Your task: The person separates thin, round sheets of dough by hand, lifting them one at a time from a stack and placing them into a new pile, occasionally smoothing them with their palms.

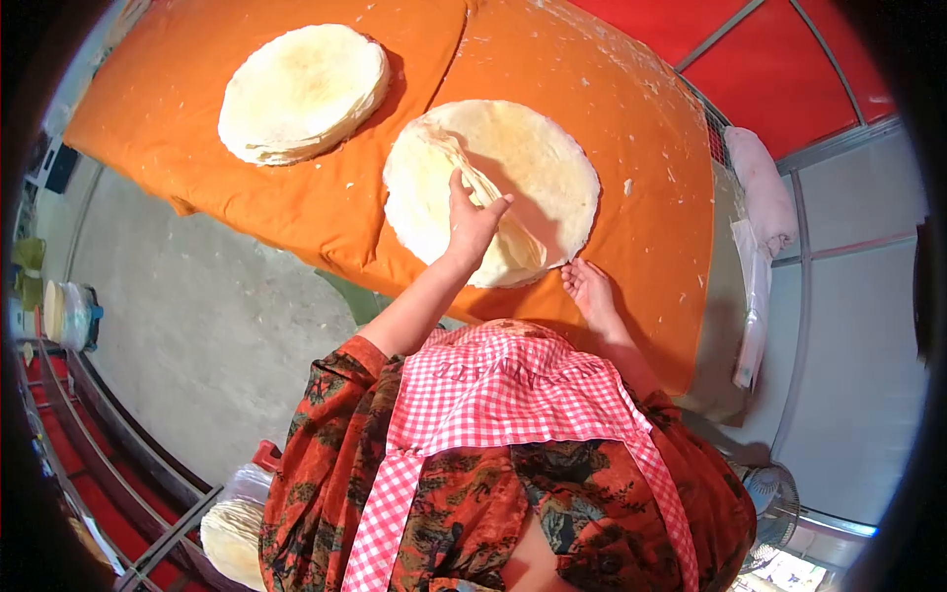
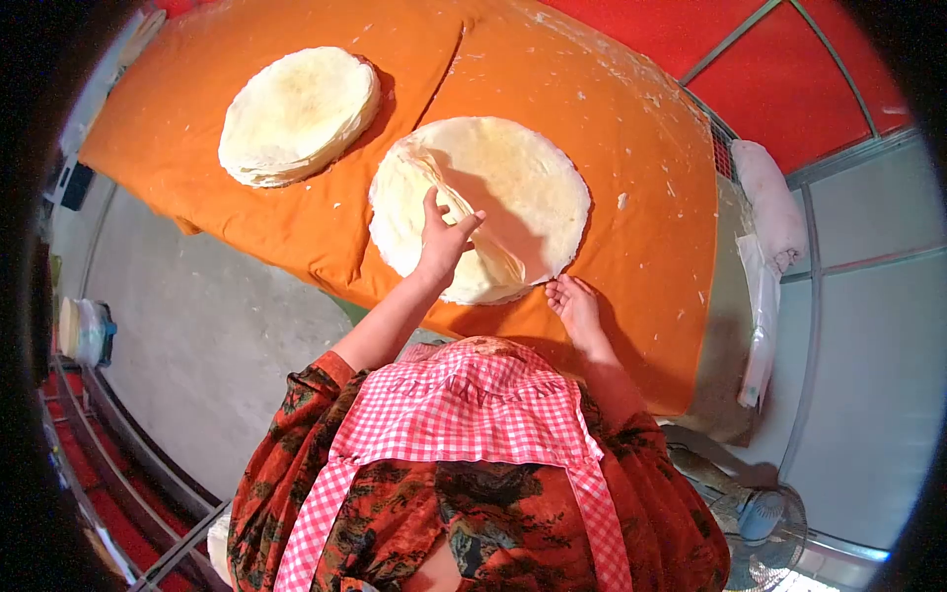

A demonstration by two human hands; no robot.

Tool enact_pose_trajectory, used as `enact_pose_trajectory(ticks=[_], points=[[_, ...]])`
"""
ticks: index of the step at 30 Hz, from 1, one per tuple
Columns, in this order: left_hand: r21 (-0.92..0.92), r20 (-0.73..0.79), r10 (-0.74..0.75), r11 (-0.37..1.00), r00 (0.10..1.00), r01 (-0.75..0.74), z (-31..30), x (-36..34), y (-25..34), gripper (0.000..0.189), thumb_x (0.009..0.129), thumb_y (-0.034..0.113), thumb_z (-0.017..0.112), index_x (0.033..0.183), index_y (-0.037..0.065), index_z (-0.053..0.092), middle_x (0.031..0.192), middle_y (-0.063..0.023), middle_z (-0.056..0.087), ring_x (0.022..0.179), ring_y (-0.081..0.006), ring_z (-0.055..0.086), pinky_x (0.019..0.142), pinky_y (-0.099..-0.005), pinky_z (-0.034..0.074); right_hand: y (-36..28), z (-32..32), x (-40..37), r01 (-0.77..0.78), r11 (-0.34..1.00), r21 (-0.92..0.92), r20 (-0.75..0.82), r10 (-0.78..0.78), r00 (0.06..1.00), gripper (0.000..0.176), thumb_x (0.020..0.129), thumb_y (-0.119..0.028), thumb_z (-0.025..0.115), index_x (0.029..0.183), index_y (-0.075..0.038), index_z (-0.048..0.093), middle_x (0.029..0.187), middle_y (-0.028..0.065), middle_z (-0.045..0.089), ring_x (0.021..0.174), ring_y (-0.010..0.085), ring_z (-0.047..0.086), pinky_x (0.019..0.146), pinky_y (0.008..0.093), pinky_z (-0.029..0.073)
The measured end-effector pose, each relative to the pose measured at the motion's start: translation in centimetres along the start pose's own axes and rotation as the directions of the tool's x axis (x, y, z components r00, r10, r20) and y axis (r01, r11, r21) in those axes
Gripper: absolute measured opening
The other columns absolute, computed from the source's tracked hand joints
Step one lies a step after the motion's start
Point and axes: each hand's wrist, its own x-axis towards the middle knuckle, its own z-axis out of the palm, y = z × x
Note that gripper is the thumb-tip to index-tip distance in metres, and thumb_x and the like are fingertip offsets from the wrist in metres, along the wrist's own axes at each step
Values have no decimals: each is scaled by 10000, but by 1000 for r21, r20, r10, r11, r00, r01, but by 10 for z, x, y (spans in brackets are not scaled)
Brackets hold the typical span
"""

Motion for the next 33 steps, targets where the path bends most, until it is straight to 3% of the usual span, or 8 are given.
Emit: enact_pose_trajectory(ticks=[5,8,11,17,21,26,29,33], points=[[-165,-53,-165,974,985,154,-13,4,5,962,748,248,760,1450,112,116,1298,-212,383,1095,-304,500,749,-431,512,2,-2,1,12,1000,-6,16,-12,1000,146,954,-210,523,958,-71,568,863,70,644,779,150,609,678,272,491],[99,-382,-123,980,916,172,-35,17,-49,877,700,222,771,1382,-19,276,1298,-244,430,1135,-335,487,909,-412,445,-5,4,-5,-11,1000,-8,-3,11,1000,144,955,-204,521,958,-68,569,864,71,644,781,150,609,675,268,490],[287,-451,-59,935,891,207,-41,4,-49,807,688,203,770,1321,-77,355,1269,-248,471,1131,-339,494,964,-382,401,-4,4,-4,-5,1000,-4,11,5,1000,137,955,-200,522,952,-71,570,866,72,644,779,150,611,674,266,491],[163,-507,-60,973,860,164,-43,23,-74,671,685,196,770,1205,-99,464,1093,-230,572,948,-304,586,774,-364,487,-4,0,0,-20,1000,-15,22,20,1000,128,952,-201,531,940,-80,569,866,65,646,777,149,616,672,267,494],[-142,-234,-382,923,894,357,-48,20,-24,621,701,138,756,1181,-108,450,1045,-215,584,877,-303,599,745,-375,502,-4,-1,0,-29,1000,-5,34,30,999,127,953,-201,528,940,-82,569,864,60,649,778,147,617,671,267,493],[-179,-91,-351,926,932,332,-44,27,-11,432,726,53,694,1101,-78,523,945,-164,617,821,-274,612,668,-371,520,-5,-2,-1,-32,999,6,76,31,997,161,959,-226,514,957,-77,575,878,62,647,791,148,614,675,271,493],[-434,56,-268,861,962,265,-35,19,8,361,769,15,619,1107,-56,516,945,-159,615,789,-269,608,671,-381,527,-7,-1,-14,-157,985,75,204,139,969,274,972,-305,482,1007,-54,586,901,75,653,804,162,612,683,283,495],[-522,151,-210,813,966,258,-12,31,29,295,798,11,560,1084,-33,505,880,-120,611,783,-250,595,612,-383,509,6,21,-31,-418,904,87,559,303,772,558,945,-498,439,1171,7,517,1098,153,607,1021,246,580,870,369,472]])
